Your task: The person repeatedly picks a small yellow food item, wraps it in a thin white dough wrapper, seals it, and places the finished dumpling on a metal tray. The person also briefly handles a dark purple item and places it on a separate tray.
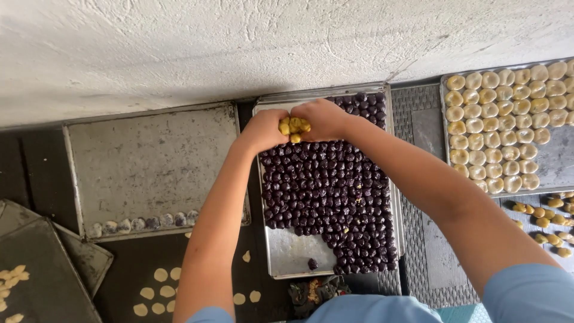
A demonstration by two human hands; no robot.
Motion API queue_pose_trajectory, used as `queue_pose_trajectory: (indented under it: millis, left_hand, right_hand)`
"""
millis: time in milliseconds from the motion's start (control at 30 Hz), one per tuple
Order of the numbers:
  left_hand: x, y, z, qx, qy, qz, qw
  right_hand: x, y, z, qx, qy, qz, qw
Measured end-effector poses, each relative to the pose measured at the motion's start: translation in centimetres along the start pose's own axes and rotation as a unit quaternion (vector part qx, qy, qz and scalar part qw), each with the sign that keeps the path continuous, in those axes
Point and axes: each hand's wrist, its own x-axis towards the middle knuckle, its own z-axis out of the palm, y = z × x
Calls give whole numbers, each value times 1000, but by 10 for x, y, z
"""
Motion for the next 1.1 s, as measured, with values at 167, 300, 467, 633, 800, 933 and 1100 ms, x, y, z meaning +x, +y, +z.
queue_pose_trajectory:
  millis: [167,300,467,633,800,933,1100]
  left_hand:
    - [-81,39,71,94,100,52,989]
    - [-139,70,81,21,120,128,984]
    - [-80,25,43,13,332,134,934]
    - [-37,-12,36,165,179,-17,970]
    - [-18,-25,45,87,187,-23,978]
    - [1,-34,46,62,147,10,987]
    - [9,-24,47,78,90,10,993]
  right_hand:
    - [-86,-38,23,-144,121,-44,981]
    - [-139,-53,44,-79,174,-55,980]
    - [-96,2,45,-103,309,21,945]
    - [-62,-16,36,-176,163,168,956]
    - [-68,-11,53,-124,167,218,953]
    - [-98,-23,53,-44,189,186,963]
    - [-98,-16,54,-97,194,177,960]
